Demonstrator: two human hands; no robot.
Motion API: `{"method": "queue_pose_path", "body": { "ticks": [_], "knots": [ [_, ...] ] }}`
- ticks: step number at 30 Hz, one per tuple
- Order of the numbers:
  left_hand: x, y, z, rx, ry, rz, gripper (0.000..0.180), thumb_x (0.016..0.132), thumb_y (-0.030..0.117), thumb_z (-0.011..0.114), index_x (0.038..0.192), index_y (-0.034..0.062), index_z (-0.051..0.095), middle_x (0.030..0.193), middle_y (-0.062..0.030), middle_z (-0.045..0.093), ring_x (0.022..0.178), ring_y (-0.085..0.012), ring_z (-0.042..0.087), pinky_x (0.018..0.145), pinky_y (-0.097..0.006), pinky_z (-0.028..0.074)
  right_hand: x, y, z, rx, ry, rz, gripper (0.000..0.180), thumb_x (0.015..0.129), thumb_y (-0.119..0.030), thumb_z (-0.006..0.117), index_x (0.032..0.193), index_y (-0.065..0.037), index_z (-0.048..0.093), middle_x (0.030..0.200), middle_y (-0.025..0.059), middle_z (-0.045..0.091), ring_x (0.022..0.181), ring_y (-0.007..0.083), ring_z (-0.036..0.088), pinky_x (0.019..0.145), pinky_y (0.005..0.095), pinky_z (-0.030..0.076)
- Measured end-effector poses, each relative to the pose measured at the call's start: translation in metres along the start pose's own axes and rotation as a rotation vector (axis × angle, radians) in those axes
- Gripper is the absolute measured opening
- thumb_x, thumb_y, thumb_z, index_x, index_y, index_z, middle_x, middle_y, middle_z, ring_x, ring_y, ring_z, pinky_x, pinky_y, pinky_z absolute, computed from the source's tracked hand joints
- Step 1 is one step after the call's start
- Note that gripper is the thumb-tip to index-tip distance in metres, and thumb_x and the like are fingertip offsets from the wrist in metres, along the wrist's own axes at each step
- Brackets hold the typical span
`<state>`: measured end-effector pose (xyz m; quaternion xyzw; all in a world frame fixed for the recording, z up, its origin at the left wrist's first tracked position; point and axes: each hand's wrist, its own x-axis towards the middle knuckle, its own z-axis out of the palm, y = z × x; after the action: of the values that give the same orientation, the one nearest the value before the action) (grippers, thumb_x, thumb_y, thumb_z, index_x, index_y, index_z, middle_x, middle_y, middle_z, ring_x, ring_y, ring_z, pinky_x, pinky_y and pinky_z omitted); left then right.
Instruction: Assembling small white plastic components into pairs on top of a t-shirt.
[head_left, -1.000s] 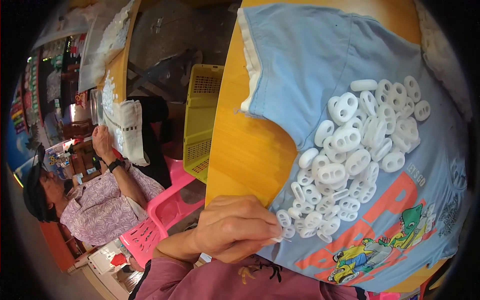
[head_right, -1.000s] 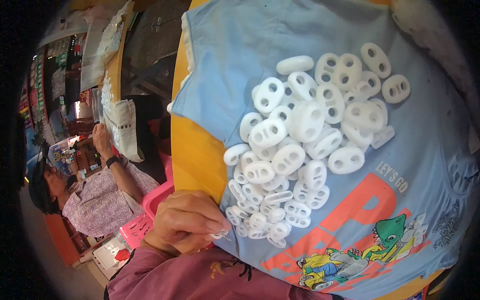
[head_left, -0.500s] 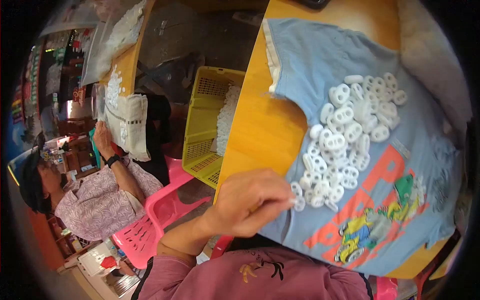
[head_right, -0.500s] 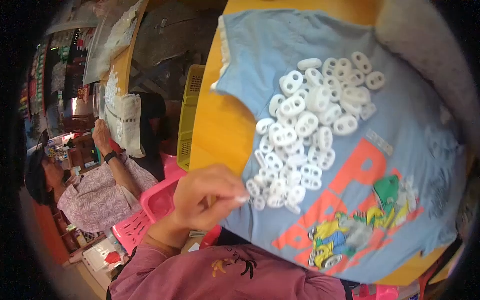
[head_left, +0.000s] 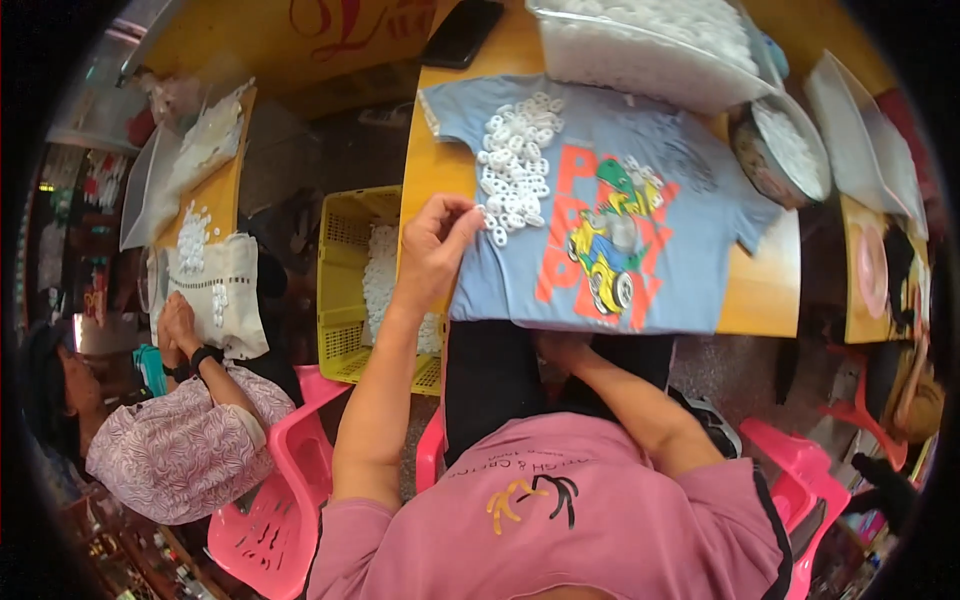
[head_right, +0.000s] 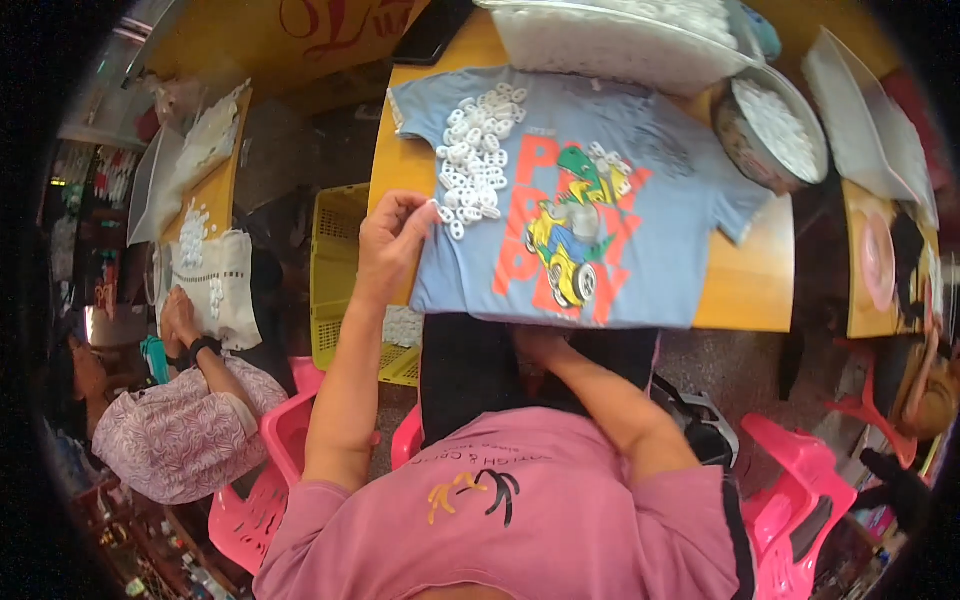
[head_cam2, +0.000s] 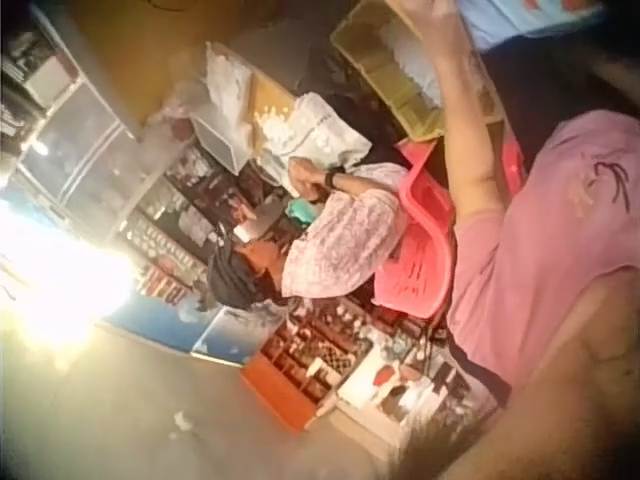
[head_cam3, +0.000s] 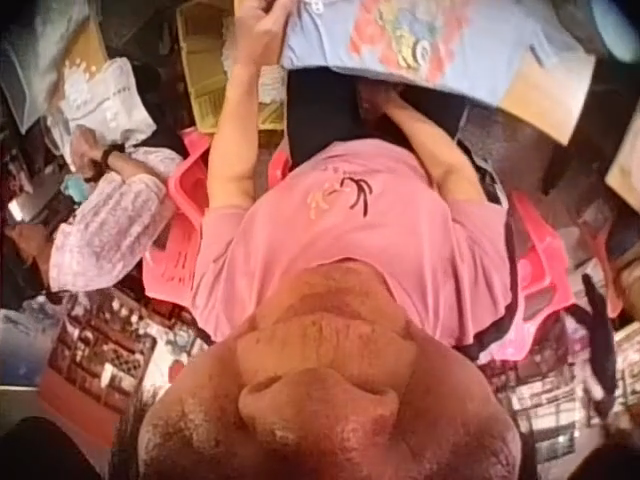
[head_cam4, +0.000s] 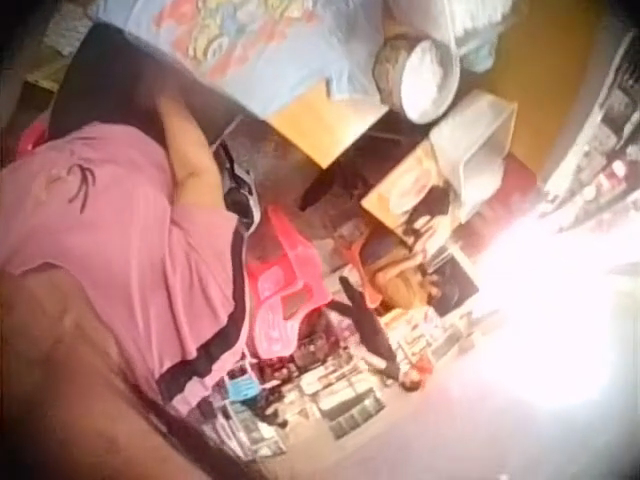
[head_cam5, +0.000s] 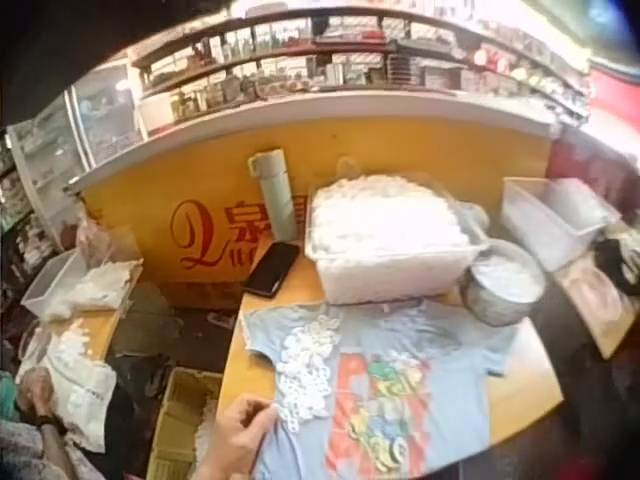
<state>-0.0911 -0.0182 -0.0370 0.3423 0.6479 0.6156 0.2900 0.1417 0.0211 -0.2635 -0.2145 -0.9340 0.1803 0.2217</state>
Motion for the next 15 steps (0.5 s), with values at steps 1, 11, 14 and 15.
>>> {"method": "queue_pose_path", "body": {
  "ticks": [1,11,14,15],
  "knots": [
    [-0.001,0.0,-0.001,-0.049,0.03,-0.022,0.009,0.092,0.006,0.063,0.098,0.0005,0.059,0.084,-0.0006,0.063,0.072,-0.0045,0.055,0.064,-0.018,0.044,0.016,-0.013,-0.021,0.033,-0.274,0.172,0.037,0.091,-0.025,0.049,0.124,-0.009,0.056,0.129,0.0172,0.054,0.12,0.0415,0.049,0.101,0.0558,0.037],
    [0.003,0.038,0.005,-0.207,0.004,-0.108,0.015,0.091,0.014,0.064,0.096,0.0001,0.061,0.086,-0.0071,0.067,0.073,-0.0108,0.061,0.069,-0.024,0.048,0.064,-0.06,-0.258,1.24,-0.463,0.445,0.03,0.099,-0.014,0.053,0.124,0.002,0.058,0.094,0.0044,0.062,0.078,0.0107,0.062,0.073,0.0265,0.052],
    [-0.017,0.064,0.024,-0.224,-0.032,-0.091,0.016,0.091,0.013,0.063,0.097,-0.0013,0.06,0.087,-0.0088,0.067,0.074,-0.0117,0.061,0.069,-0.025,0.048,0.09,-0.069,-0.282,1.404,-0.293,0.51,0.035,0.1,-0.017,0.052,0.13,0.001,0.054,0.094,0.0058,0.062,0.08,0.0113,0.064,0.08,0.0298,0.056],
    [-0.025,0.068,0.033,-0.26,-0.095,-0.073,0.016,0.091,0.013,0.063,0.097,-0.0014,0.06,0.087,-0.009,0.067,0.075,-0.0118,0.061,0.069,-0.025,0.048,0.093,-0.067,-0.282,1.433,-0.243,0.509,0.036,0.099,-0.017,0.053,0.13,0.001,0.053,0.094,0.0061,0.063,0.08,0.0111,0.063,0.079,0.0309,0.057]
  ]
}}
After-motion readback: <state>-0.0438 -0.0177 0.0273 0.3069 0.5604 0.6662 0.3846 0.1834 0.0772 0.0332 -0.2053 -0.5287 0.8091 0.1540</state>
